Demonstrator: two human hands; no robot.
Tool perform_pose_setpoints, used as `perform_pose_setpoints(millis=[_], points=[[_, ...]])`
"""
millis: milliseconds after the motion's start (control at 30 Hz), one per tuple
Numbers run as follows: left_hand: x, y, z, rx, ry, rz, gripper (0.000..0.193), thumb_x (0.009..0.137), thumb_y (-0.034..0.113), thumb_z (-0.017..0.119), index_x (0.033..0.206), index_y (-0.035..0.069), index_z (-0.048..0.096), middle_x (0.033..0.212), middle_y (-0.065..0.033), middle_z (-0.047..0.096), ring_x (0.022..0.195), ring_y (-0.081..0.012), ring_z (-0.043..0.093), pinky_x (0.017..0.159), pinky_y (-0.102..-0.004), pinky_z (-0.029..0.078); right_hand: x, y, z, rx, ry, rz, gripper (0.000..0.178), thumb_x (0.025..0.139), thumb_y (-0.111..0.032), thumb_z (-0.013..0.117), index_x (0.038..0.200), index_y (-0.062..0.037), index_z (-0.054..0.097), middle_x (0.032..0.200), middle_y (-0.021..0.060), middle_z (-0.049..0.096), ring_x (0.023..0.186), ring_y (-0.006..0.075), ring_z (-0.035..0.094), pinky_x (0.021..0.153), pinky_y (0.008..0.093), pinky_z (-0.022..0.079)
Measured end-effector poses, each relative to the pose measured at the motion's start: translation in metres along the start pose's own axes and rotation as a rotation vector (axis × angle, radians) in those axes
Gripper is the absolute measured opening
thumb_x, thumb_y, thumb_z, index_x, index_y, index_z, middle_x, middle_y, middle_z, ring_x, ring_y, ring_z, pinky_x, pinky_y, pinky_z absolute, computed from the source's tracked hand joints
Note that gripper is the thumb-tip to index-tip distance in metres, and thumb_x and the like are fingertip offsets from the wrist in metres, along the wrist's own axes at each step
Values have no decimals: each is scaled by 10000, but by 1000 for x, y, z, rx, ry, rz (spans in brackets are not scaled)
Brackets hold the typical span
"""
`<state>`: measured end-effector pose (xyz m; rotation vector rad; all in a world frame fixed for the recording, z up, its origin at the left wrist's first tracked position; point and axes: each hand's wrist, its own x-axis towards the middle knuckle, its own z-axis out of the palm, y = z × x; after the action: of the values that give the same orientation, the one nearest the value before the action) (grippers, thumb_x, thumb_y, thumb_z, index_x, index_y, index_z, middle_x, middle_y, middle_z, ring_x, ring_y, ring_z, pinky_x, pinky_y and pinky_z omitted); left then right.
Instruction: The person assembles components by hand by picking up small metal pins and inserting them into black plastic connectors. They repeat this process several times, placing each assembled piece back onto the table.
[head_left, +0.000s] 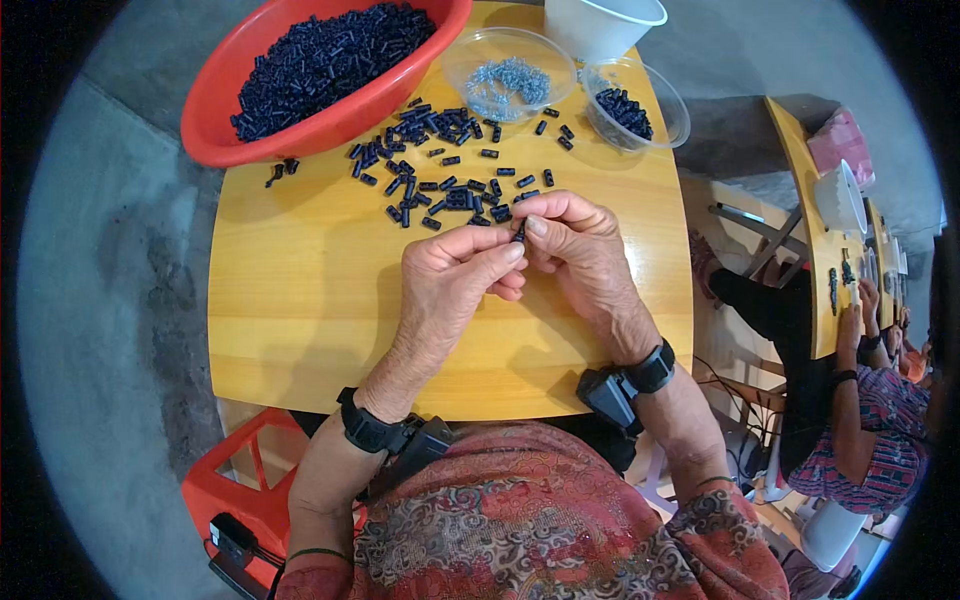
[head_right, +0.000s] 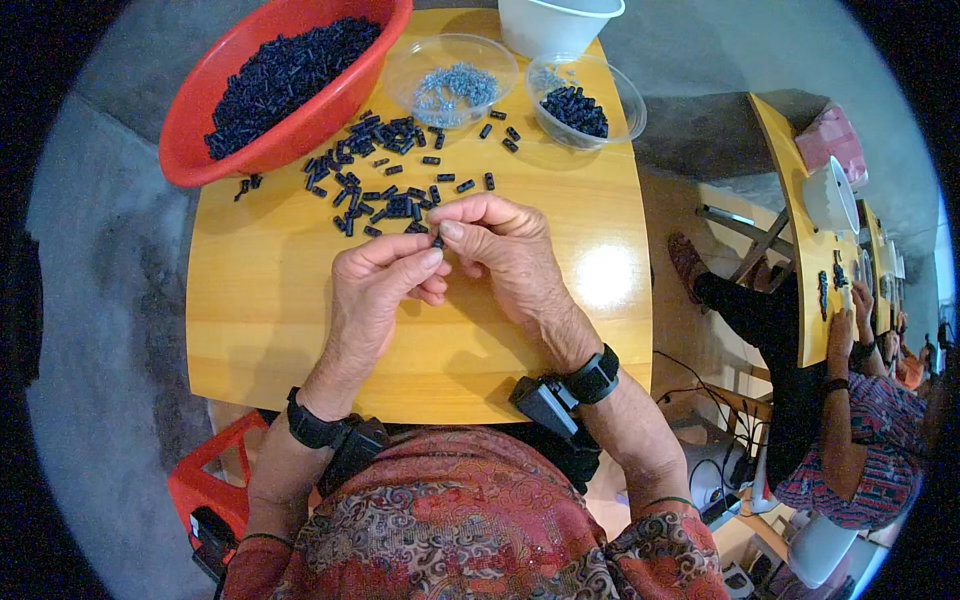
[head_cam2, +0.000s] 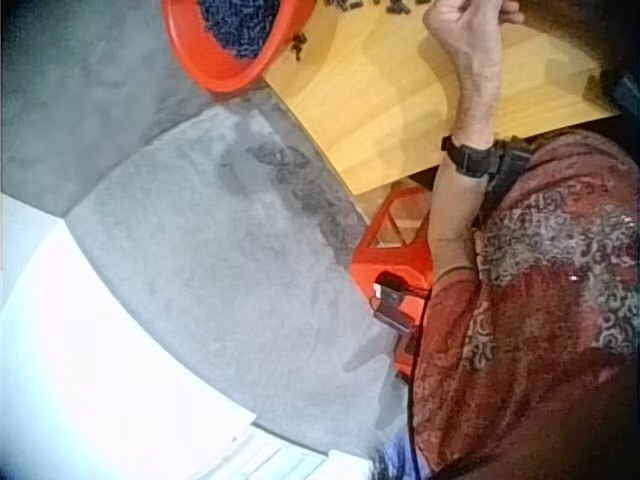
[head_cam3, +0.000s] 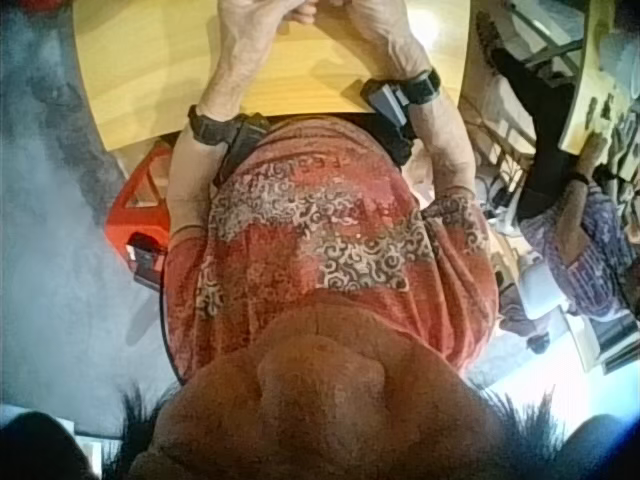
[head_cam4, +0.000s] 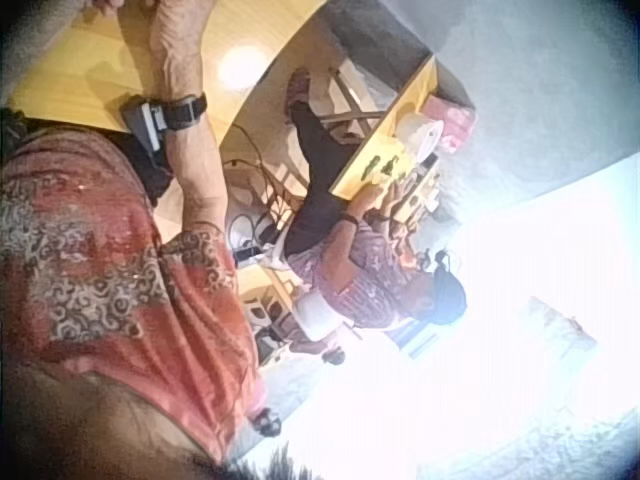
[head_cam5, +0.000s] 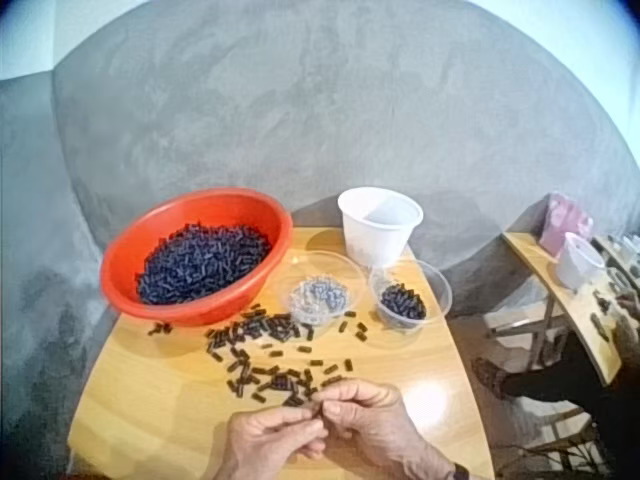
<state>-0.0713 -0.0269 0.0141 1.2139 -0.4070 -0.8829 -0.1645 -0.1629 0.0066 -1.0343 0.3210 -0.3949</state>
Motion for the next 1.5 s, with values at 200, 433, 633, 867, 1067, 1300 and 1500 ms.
perform_pose_setpoints(millis=[200, 433, 633, 867, 1067, 1300, 1500], points=[[0, 0, 0, 21, -9, -16, 192, 865, 77, 677, 1015, -43, 666, 839, -139, 693, 677, -165, 667, 595, -275, 565, -2, -5, 1, -257, 23, -92, 118, 884, -78, 666, 989, -48, 710, 838, -4, 673, 673, 37, 535, 585, 185, 435], [1, -1, -2, -15, -9, -30, 195, 862, 78, 680, 1013, -43, 661, 840, -140, 693, 690, -171, 675, 599, -277, 571, 0, -9, 4, -437, 13, -226, 106, 873, -55, 665, 959, -12, 710, 868, 28, 684, 807, 91, 610, 735, 230, 494], [2, -4, -4, -49, -28, -35, 201, 863, 80, 679, 1021, -43, 659, 851, -138, 694, 695, -171, 675, 606, -278, 574, 4, -7, -1, -569, -55, -364, 98, 857, -37, 673, 939, 1, 709, 888, 58, 680, 836, 115, 618, 763, 249, 498], [2, -3, -3, -98, -21, -39, 195, 873, 79, 673, 1019, -49, 657, 853, -130, 691, 706, -168, 677, 631, -277, 580, 4, -3, 1, -476, -19, -300, 91, 861, -36, 669, 934, -1, 710, 885, 55, 676, 828, 109, 614, 756, 246, 498], [2, -4, -4, -113, -11, -29, 192, 875, 81, 672, 1016, -48, 659, 851, -127, 690, 708, -171, 676, 637, -279, 579, 3, 0, 4, -450, -13, -275, 92, 865, -33, 662, 935, 4, 708, 908, 62, 669, 835, 111, 613, 751, 244, 498], [1, -2, -3, -75, 16, -23, 186, 874, 80, 667, 1016, -40, 663, 855, -123, 689, 701, -171, 667, 625, -283, 566, 5, 1, 4, -427, -48, -265, 94, 876, -39, 651, 936, 12, 703, 932, 72, 657, 848, 123, 609, 755, 249, 497], [2, -4, -4, -71, 2, -1, 156, 874, 45, 660, 990, -59, 671, 844, -117, 686, 706, -161, 673, 633, -262, 578, 5, 4, 2, -451, -92, -291, 87, 883, -38, 644, 930, 16, 693, 928, 62, 644, 851, 117, 598, 759, 252, 493]])
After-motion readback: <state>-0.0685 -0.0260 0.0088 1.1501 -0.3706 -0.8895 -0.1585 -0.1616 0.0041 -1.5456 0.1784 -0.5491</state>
